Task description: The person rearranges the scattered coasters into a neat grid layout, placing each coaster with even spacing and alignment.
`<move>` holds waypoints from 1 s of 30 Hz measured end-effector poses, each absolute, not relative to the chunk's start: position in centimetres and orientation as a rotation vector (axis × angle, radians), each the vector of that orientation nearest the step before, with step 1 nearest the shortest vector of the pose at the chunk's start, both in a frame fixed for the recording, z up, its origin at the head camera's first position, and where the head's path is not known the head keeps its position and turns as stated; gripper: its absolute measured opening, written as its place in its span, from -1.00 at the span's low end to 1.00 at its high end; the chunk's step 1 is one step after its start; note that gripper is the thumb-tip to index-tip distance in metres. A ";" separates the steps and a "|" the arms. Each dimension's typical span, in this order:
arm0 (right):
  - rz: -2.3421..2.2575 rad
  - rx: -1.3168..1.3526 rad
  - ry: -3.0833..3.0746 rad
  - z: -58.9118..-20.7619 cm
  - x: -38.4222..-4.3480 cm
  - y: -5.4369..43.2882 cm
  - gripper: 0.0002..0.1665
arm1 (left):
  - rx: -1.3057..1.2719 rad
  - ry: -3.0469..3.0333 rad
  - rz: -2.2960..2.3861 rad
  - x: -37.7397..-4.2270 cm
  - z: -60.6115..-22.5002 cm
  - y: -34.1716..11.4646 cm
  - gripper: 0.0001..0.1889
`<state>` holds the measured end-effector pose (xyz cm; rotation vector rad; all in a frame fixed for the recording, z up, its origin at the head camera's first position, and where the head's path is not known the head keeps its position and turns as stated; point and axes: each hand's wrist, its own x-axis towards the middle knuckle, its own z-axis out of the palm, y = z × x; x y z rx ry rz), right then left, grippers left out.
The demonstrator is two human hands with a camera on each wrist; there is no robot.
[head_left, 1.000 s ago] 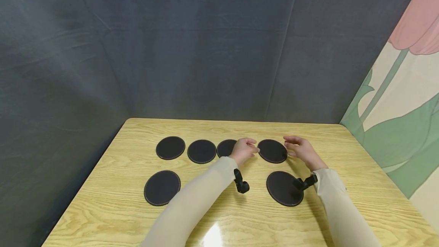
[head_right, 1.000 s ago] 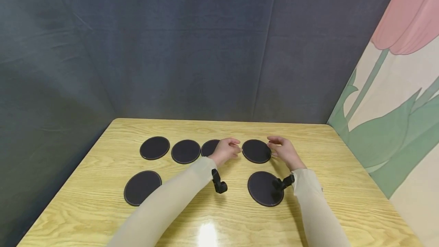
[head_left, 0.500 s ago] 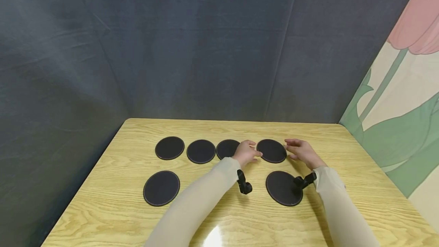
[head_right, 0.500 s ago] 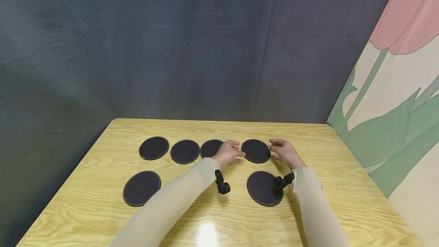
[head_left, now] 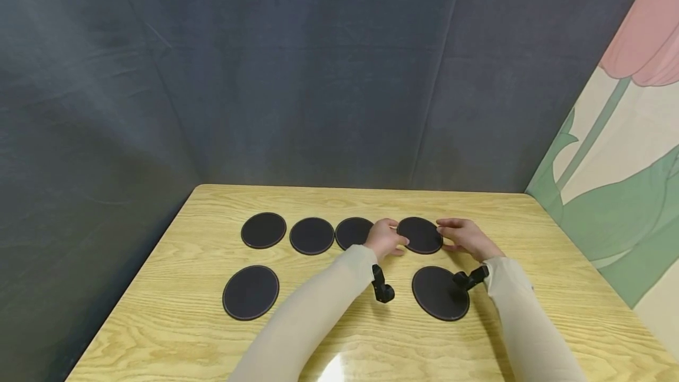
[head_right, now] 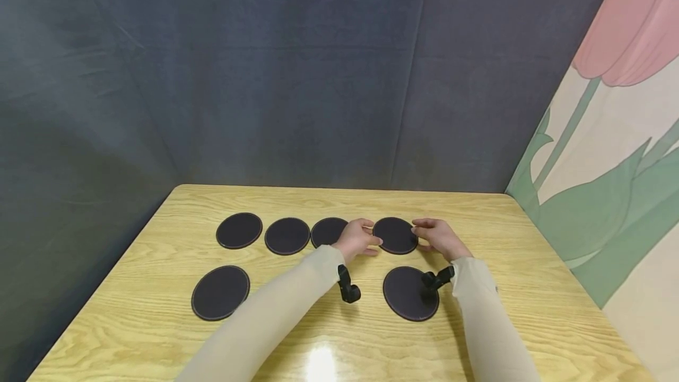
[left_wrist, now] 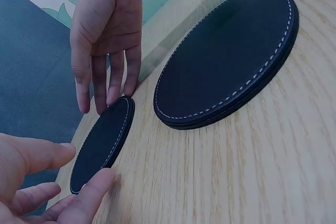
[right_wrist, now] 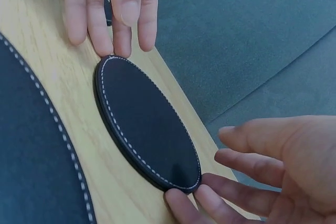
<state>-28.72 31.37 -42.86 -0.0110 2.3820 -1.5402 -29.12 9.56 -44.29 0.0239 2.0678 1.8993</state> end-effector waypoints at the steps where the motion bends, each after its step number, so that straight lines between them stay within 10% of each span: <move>1: -1.541 -0.001 2.379 -42.8 -28.7 31.3 -0.39 | 0.021 2.066 1.903 -29.1 -44.2 9.6 -0.37; 30: -1.665 0.117 2.398 -42.9 -28.6 30.3 -0.40 | -0.112 2.050 1.938 -28.9 -42.7 8.8 -0.55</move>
